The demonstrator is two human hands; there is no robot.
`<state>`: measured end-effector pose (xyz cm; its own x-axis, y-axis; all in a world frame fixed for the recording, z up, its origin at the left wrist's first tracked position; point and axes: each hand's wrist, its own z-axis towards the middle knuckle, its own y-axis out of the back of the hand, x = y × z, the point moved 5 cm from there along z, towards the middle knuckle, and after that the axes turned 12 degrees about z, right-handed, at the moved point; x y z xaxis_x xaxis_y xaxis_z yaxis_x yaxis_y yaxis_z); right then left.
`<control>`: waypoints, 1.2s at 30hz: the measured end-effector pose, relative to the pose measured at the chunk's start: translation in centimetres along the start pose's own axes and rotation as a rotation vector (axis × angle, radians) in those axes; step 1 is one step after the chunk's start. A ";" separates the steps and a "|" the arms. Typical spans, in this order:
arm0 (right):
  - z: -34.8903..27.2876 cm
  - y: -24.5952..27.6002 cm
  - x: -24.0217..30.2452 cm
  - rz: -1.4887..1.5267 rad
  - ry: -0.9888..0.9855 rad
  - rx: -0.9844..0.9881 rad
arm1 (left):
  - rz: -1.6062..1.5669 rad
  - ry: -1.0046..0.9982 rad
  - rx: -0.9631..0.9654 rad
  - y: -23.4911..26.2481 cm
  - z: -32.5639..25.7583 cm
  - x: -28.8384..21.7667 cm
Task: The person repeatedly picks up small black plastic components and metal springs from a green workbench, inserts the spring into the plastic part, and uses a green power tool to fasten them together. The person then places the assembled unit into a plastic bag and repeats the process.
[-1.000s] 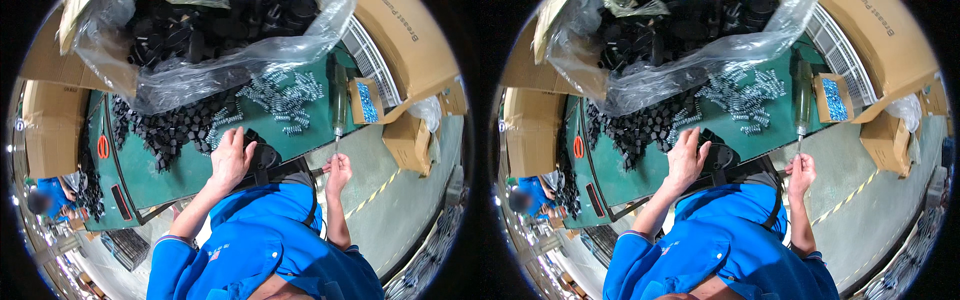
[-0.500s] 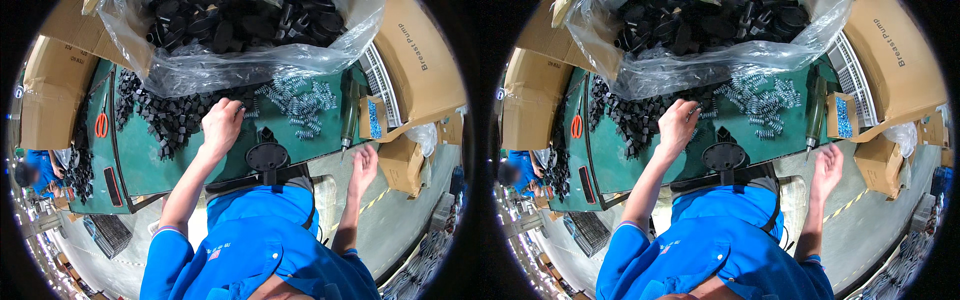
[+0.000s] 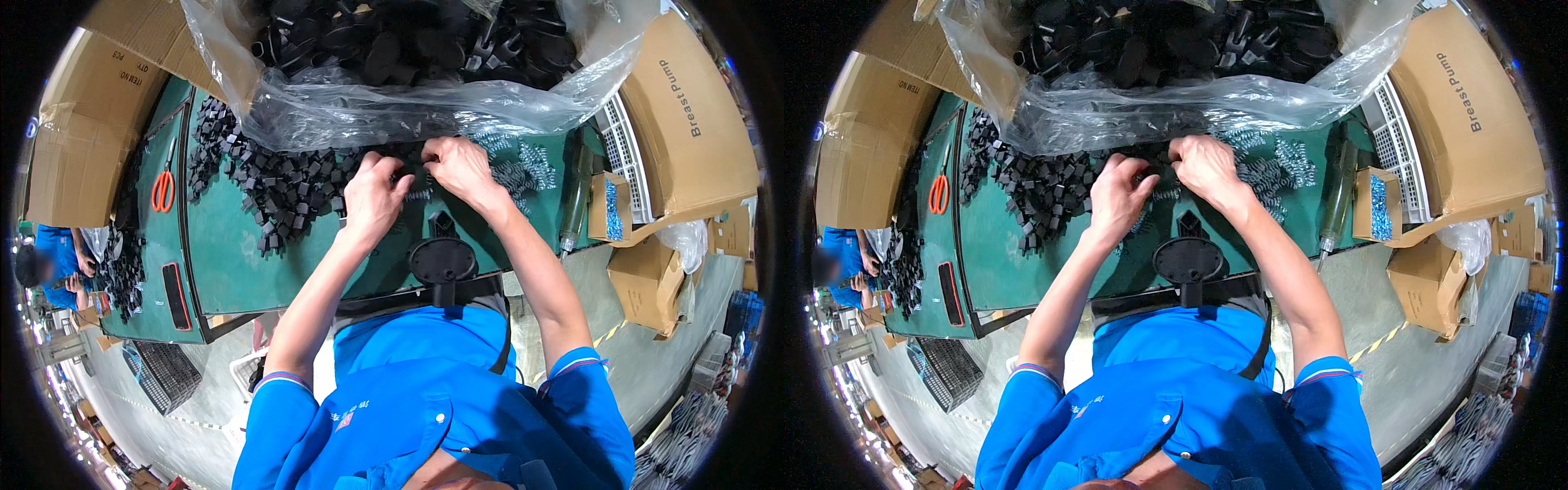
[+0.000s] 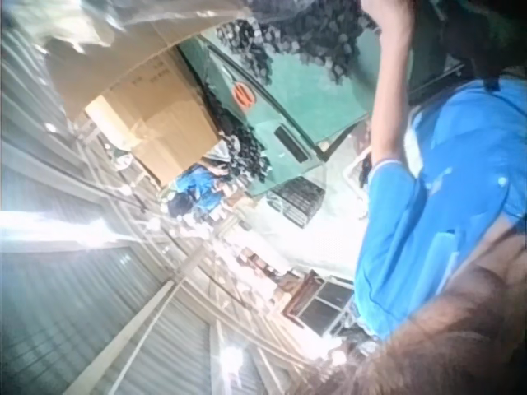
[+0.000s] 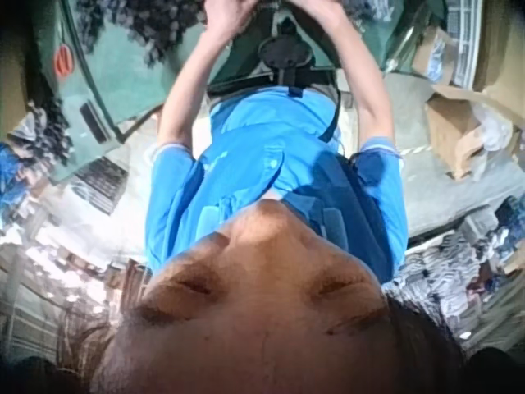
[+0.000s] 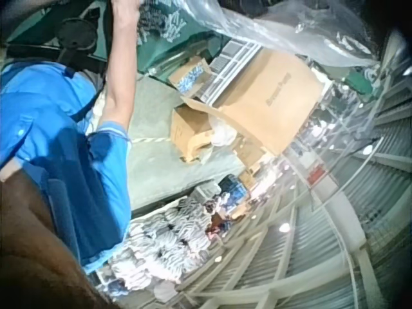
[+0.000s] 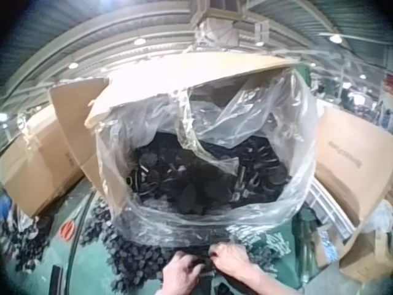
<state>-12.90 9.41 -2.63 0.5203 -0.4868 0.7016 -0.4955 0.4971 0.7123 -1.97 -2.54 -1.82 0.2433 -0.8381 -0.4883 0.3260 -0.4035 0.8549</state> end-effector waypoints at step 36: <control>-12.7 3.8 4.9 0.549 0.278 -0.060 | -0.544 -0.231 0.127 2.3 -7.3 -4.6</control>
<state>-3.38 17.98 3.29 0.3669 0.0530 0.9288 -0.7063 0.6656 0.2411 4.35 3.06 1.04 -0.1375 -0.5515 -0.8228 0.2331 -0.8253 0.5143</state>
